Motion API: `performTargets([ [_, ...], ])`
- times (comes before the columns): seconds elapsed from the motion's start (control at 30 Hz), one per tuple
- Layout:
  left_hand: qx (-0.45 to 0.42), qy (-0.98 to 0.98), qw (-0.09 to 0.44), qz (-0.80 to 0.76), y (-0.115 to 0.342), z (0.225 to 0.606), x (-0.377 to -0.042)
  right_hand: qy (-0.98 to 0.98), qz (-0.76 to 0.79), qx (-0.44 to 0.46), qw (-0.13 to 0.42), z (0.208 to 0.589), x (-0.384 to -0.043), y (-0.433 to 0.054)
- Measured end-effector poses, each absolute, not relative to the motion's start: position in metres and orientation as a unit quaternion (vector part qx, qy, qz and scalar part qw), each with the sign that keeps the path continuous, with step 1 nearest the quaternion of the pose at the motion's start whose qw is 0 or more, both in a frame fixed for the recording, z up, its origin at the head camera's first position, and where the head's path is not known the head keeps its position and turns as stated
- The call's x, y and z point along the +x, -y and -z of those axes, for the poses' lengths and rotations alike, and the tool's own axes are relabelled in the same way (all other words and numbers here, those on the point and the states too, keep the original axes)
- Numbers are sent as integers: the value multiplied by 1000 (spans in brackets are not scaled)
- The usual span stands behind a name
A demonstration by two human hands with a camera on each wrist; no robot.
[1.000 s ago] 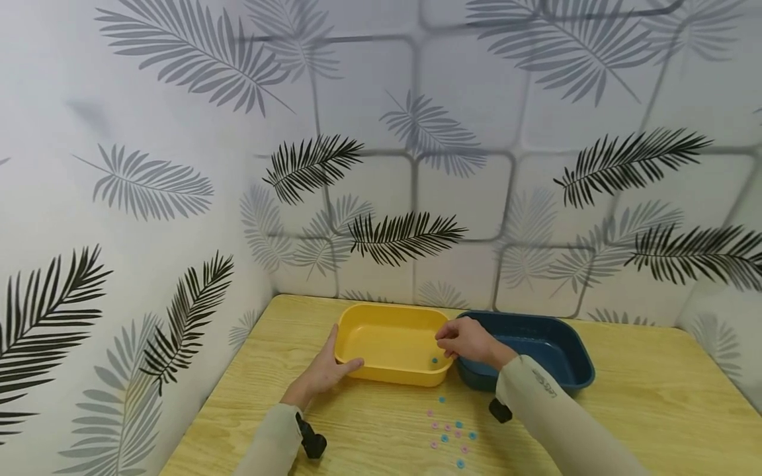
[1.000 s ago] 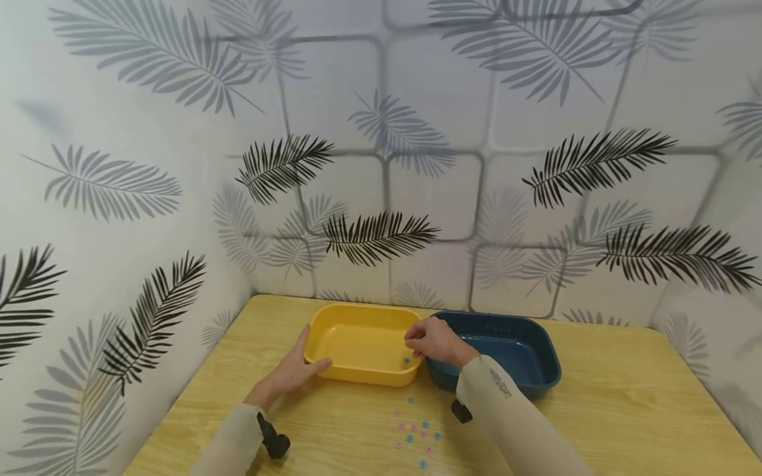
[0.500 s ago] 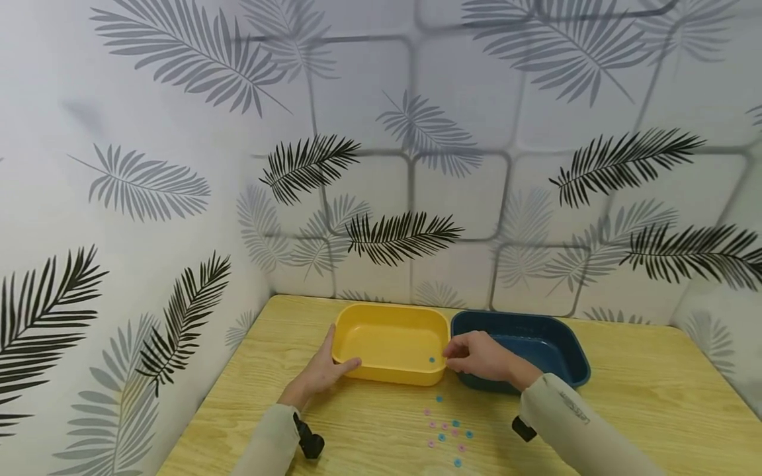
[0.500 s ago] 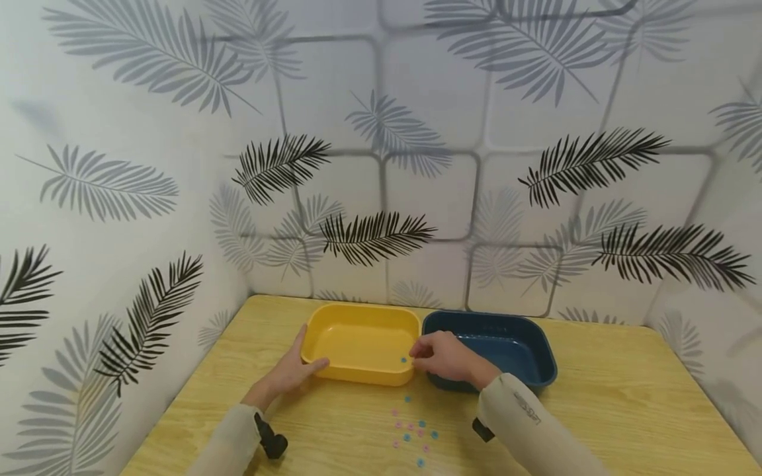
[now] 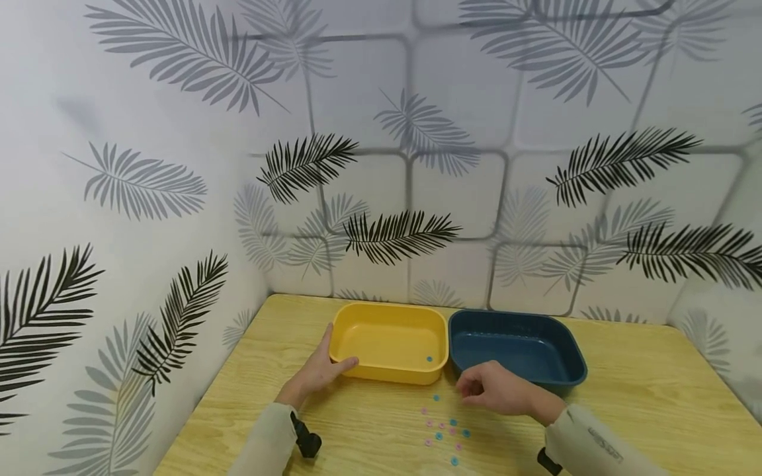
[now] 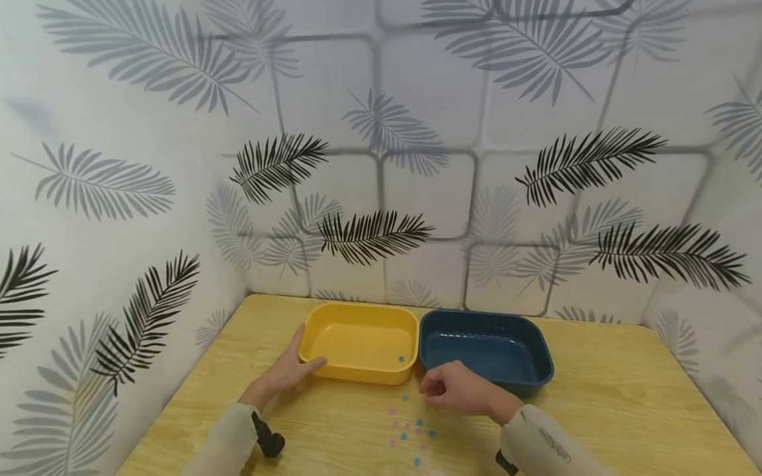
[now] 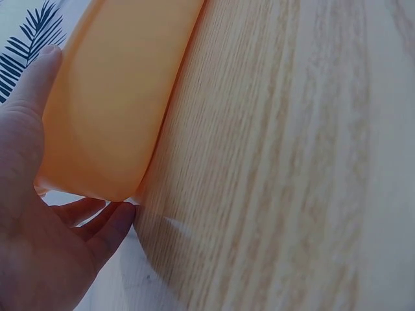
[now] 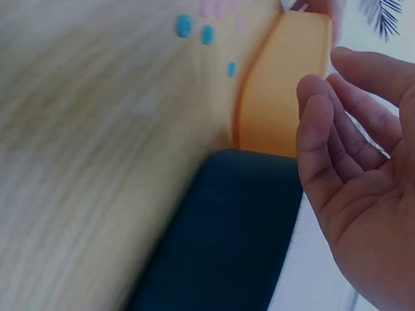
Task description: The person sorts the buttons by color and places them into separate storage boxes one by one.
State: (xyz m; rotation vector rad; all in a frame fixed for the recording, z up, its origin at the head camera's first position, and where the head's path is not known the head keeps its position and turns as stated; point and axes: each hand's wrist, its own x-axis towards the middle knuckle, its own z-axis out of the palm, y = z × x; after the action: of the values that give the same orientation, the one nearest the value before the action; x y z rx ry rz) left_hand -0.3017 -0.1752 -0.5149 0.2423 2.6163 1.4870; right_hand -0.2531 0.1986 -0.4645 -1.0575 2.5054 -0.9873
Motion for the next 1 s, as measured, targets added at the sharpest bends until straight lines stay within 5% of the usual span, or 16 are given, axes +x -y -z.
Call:
performTargets([
  [0.27, 74, -862, 63, -497, 177, 518, -302, -842, 333, -380, 187, 485, -246, -206],
  [1.0, 84, -860, 58, -499, 176, 515, -302, -820, 327, -429, 191, 510, -243, -206],
])
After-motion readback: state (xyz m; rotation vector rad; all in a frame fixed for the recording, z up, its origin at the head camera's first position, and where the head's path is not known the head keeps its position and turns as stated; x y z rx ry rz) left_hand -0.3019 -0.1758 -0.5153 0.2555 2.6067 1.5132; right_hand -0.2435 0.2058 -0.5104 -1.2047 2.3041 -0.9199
